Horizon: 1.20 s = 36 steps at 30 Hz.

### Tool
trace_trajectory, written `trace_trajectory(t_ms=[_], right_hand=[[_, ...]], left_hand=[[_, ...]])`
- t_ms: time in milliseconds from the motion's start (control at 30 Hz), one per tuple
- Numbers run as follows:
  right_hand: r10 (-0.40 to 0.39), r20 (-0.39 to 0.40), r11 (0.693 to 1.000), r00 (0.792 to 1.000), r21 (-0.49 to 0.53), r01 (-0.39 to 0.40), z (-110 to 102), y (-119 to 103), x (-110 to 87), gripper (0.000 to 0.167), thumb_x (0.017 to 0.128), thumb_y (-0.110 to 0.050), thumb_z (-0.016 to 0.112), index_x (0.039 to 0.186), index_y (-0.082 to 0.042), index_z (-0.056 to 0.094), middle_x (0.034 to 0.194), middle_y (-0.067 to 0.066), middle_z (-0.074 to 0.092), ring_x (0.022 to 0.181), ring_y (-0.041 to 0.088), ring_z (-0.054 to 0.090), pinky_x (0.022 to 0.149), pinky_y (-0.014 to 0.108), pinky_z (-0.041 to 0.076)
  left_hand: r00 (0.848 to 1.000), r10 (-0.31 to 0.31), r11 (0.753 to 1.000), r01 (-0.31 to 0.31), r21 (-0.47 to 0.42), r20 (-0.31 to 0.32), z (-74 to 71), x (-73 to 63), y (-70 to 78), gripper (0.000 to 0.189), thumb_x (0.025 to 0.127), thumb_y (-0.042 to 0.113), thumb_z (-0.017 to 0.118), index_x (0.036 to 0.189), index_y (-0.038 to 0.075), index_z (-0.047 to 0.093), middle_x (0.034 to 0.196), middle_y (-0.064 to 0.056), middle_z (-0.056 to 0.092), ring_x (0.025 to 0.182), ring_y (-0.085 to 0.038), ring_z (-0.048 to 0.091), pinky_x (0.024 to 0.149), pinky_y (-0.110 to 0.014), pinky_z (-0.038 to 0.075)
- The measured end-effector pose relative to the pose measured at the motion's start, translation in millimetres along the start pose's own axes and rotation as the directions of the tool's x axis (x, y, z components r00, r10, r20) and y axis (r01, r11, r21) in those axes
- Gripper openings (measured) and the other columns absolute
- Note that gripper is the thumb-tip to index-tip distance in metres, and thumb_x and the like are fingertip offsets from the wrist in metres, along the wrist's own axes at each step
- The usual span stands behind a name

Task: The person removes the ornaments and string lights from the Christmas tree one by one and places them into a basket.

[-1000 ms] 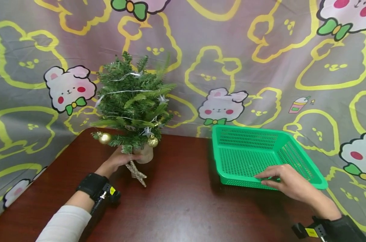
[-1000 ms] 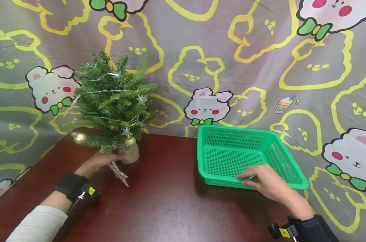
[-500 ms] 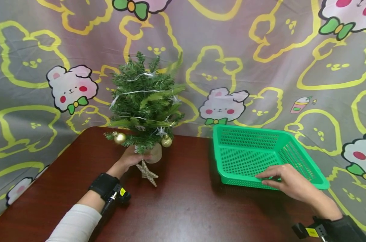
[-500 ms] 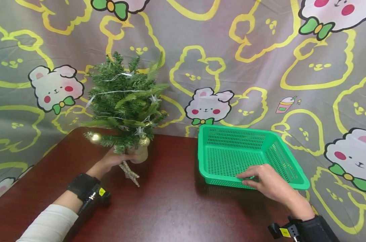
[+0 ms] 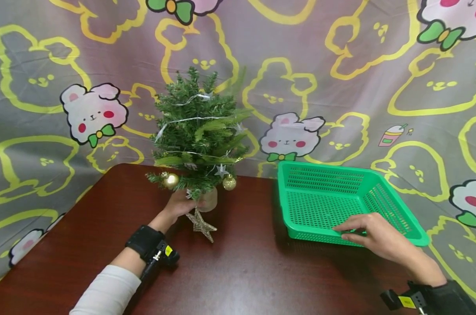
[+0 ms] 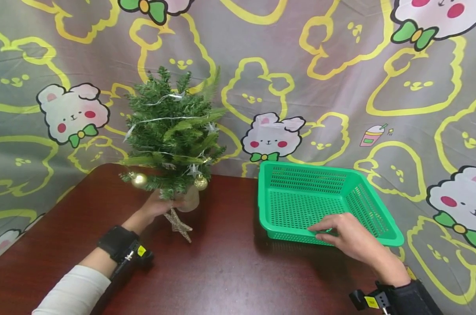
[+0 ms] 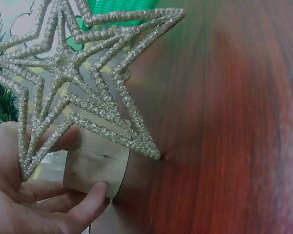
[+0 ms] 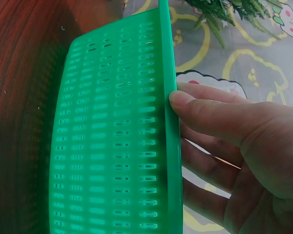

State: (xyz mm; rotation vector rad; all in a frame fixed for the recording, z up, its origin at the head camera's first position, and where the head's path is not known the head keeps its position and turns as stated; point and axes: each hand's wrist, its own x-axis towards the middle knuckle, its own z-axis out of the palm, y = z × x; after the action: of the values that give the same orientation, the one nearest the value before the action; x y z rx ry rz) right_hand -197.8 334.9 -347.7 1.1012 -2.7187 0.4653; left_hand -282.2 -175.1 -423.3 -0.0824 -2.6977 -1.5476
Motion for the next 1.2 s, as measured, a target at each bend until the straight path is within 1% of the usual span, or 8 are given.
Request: trace_trajectory(t_ms=[133, 267, 367, 500, 700, 933, 1067, 1200], right_hand=[[-0.002, 0.000, 1.000, 1.000, -0.006, 0.002, 0, 0, 0.3, 0.029, 0.081, -0.011, 0.079, 0.105, -0.027, 0.077, 0.095, -0.012, 0.074, 0.084, -0.007, 0.063, 0.062, 0.020, 0.053], [-0.010, -0.005, 1.000, 1.000, -0.010, 0.010, 0, 1, 0.0, 0.030, 0.081, -0.010, 0.079, 0.105, -0.027, 0.077, 0.094, -0.013, 0.074, 0.083, -0.007, 0.063, 0.062, 0.020, 0.053], [-0.014, -0.011, 1.000, 1.000, -0.013, 0.014, 1, 1, -0.3, 0.030, 0.080, -0.009, 0.079, 0.104, -0.027, 0.077, 0.094, -0.013, 0.074, 0.083, -0.008, 0.063, 0.061, 0.020, 0.053], [-0.014, -0.016, 1.000, 1.000, -0.011, 0.014, 2, 2, -0.1, 0.030, 0.079, -0.009, 0.080, 0.104, -0.027, 0.077, 0.094, -0.013, 0.074, 0.082, -0.008, 0.062, 0.061, 0.020, 0.053], [-0.015, -0.025, 1.000, 1.000, -0.007, 0.015, 2, 1, 0.2, 0.030, 0.079, -0.009, 0.080, 0.103, -0.027, 0.078, 0.094, -0.013, 0.074, 0.082, -0.008, 0.062, 0.061, 0.020, 0.052], [-0.012, -0.020, 1.000, 1.000, -0.007, 0.012, 1, 2, 0.2, 0.030, 0.080, -0.010, 0.080, 0.104, -0.028, 0.077, 0.094, -0.014, 0.074, 0.083, -0.008, 0.062, 0.061, 0.020, 0.053], [-0.009, -0.016, 1.000, 1.000, -0.007, 0.009, 1, 2, 0.5, 0.030, 0.080, -0.010, 0.080, 0.104, -0.028, 0.077, 0.094, -0.014, 0.074, 0.083, -0.009, 0.061, 0.061, 0.020, 0.053], [-0.004, -0.009, 1.000, 1.000, -0.003, 0.004, 1, 2, 0.6, 0.030, 0.080, -0.010, 0.079, 0.104, -0.028, 0.077, 0.094, -0.013, 0.074, 0.083, -0.009, 0.061, 0.061, 0.019, 0.052]], left_hand=[[1.000, 0.015, 1.000, -0.015, 0.027, -0.007, 4.4, 0.8, 0.0, 0.061, 0.085, 0.020, 0.075, 0.137, -0.001, 0.053, 0.136, -0.027, 0.058, 0.125, -0.042, 0.055, 0.103, -0.050, 0.048], [1.000, -0.005, 0.998, 0.006, 0.055, -0.010, 9.0, -0.4, 3.3, 0.058, 0.084, 0.021, 0.075, 0.134, 0.000, 0.057, 0.128, -0.027, 0.063, 0.119, -0.041, 0.060, 0.097, -0.048, 0.051], [1.000, 0.002, 0.999, -0.002, 0.047, -0.020, 13.7, -1.6, 7.0, 0.059, 0.083, 0.020, 0.076, 0.135, 0.001, 0.056, 0.127, -0.027, 0.064, 0.118, -0.041, 0.061, 0.096, -0.047, 0.052], [0.999, 0.003, 0.999, -0.001, 0.048, -0.034, 19.6, -2.5, 10.2, 0.052, 0.081, 0.019, 0.077, 0.127, 0.000, 0.063, 0.118, -0.025, 0.069, 0.110, -0.038, 0.064, 0.091, -0.042, 0.054], [1.000, -0.002, 0.997, 0.004, 0.078, -0.024, 25.4, -1.1, 13.2, 0.055, 0.080, 0.018, 0.075, 0.130, 0.003, 0.061, 0.113, -0.024, 0.071, 0.100, -0.031, 0.064, 0.079, -0.034, 0.053], [0.997, 0.028, 0.998, -0.024, 0.064, -0.066, 33.3, -0.9, 18.1, 0.045, 0.075, 0.018, 0.080, 0.116, 0.003, 0.069, 0.113, -0.022, 0.071, 0.110, -0.039, 0.064, 0.095, -0.047, 0.053], [0.996, 0.018, 0.996, -0.010, 0.085, -0.087, 38.2, -0.9, 19.4, 0.042, 0.074, 0.019, 0.081, 0.112, 0.005, 0.071, 0.111, -0.022, 0.072, 0.111, -0.040, 0.064, 0.095, -0.048, 0.053], [0.996, -0.005, 0.998, 0.010, 0.057, -0.087, 42.8, -1.9, 21.3, 0.043, 0.075, 0.015, 0.077, 0.115, 0.001, 0.069, 0.114, -0.024, 0.070, 0.110, -0.039, 0.063, 0.092, -0.046, 0.053]])
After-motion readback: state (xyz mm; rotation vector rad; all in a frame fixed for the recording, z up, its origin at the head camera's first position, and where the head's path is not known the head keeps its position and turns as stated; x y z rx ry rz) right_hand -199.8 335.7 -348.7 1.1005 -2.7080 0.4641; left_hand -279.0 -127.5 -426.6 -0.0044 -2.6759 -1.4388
